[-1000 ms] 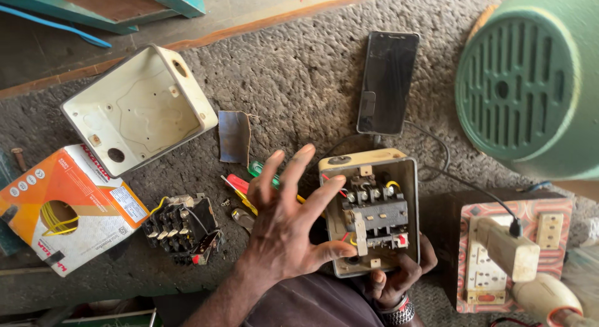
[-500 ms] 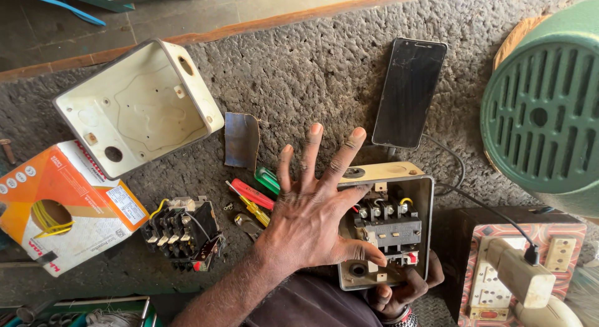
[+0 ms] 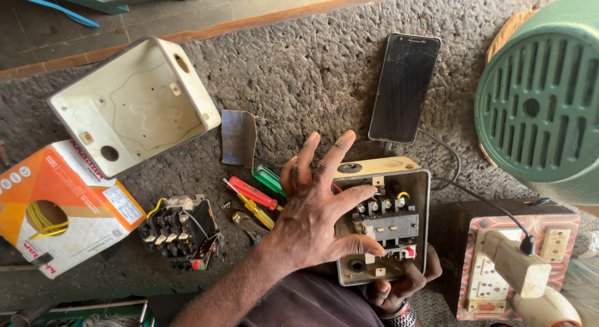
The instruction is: The person strips and twists yellow wires, then uses a screwdriver to connect them to terminals on a black electrical component. They also handle red wires and a light bulb, testing the bulb by connecting it to a power source.
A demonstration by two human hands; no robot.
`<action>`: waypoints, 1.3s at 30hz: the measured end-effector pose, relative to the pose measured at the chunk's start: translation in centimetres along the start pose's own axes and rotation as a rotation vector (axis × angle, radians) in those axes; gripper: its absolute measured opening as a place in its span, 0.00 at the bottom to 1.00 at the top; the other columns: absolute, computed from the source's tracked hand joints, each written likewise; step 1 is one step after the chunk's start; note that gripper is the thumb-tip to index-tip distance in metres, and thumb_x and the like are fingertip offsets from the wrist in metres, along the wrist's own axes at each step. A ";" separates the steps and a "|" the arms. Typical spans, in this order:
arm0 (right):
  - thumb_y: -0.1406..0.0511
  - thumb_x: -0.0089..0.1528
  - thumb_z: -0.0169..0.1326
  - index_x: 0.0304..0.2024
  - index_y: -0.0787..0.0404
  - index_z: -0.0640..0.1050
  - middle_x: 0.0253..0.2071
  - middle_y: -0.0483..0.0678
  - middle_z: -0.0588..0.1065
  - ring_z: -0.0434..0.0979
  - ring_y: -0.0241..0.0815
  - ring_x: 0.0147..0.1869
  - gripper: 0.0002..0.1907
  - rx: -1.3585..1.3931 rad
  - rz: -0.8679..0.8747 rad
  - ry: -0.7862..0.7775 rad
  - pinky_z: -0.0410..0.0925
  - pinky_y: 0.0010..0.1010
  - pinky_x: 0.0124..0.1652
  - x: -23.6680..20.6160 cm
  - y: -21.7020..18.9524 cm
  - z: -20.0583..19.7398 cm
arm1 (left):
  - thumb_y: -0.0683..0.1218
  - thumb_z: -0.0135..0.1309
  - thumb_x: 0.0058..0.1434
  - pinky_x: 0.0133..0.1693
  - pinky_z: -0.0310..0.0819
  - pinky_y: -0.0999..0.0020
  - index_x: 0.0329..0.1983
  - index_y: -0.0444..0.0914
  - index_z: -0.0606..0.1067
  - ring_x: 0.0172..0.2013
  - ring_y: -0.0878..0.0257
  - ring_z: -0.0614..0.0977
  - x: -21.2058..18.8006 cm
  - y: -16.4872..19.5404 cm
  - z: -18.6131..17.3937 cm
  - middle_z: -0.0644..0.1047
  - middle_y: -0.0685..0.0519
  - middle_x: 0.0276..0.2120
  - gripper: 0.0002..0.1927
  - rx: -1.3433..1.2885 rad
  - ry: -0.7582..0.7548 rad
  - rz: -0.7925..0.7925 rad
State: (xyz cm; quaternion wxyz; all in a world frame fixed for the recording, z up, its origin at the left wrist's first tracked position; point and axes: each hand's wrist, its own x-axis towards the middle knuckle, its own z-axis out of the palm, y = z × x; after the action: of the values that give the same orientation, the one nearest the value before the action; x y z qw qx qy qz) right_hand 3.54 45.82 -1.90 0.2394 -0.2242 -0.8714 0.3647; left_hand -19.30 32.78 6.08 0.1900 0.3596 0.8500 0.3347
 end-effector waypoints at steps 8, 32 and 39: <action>0.41 0.71 0.37 0.56 0.59 0.64 0.65 0.64 0.59 0.59 0.53 0.70 0.30 -0.021 -0.031 -0.003 0.61 0.47 0.67 0.3 -1.0 -0.1 | 0.79 0.42 0.58 0.70 0.41 0.29 0.65 0.49 0.73 0.76 0.34 0.47 -2.0 1.6 0.4 0.49 0.40 0.78 0.43 0.085 0.026 -0.066; 0.44 0.72 0.40 0.55 0.63 0.68 0.64 0.68 0.62 0.66 0.58 0.67 0.30 0.013 -0.142 0.096 0.65 0.47 0.61 0.1 -3.4 -0.7 | 0.56 0.73 0.47 0.68 0.48 0.40 0.72 0.41 0.61 0.71 0.40 0.56 -15.4 1.9 -3.5 0.58 0.42 0.71 0.52 -0.020 0.402 -0.048; 0.45 0.74 0.38 0.56 0.64 0.67 0.64 0.67 0.64 0.65 0.62 0.68 0.29 -0.063 -0.182 0.119 0.63 0.51 0.63 -0.5 -4.9 -0.7 | 0.53 0.68 0.55 0.67 0.55 0.47 0.68 0.39 0.66 0.67 0.47 0.67 -19.0 1.5 -4.5 0.69 0.46 0.66 0.39 -0.052 0.502 0.031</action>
State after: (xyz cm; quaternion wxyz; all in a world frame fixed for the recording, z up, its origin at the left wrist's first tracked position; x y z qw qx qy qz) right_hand 3.28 42.77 2.02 0.3155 -0.1730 -0.8835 0.2999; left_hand -8.42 17.58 11.87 -0.0231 0.2731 0.8560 0.4383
